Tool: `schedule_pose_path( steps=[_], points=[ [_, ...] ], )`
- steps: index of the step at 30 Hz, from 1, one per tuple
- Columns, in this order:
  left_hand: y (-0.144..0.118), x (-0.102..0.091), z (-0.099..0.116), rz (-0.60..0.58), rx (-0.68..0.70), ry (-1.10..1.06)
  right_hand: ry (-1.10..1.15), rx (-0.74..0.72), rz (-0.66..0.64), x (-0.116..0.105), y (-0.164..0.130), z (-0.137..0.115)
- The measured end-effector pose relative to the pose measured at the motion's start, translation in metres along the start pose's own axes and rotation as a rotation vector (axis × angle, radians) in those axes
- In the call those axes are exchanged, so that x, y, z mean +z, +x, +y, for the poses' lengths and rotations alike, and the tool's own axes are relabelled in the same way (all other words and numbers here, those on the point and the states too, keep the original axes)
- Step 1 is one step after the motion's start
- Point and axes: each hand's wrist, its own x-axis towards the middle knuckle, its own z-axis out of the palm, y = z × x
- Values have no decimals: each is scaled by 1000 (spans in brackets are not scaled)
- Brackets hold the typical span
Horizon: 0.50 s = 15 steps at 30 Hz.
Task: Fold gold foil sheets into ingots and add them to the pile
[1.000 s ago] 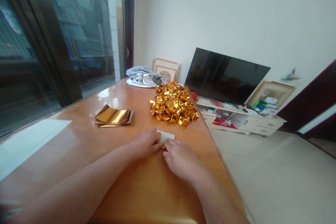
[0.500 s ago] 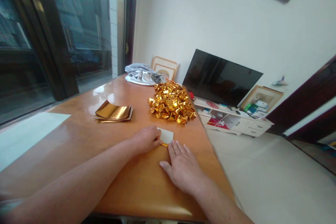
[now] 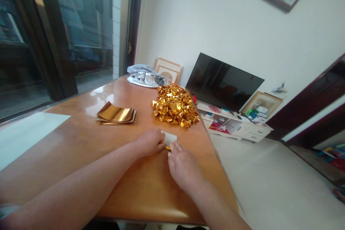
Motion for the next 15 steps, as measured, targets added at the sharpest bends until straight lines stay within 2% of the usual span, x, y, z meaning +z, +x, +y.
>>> schedule_pose_path(
  steps=[3,7,15],
  points=[
    [0,-2,-1,-11,-1,-5,24,-3,-16,10,4,-14],
    [-1,-4,-7,-30,-20,-18,-52,11,-33,19,3,-21],
    [-4,-13,-21,-59,-103,-16,-72,30,-68,12,5,-28]
  ],
)
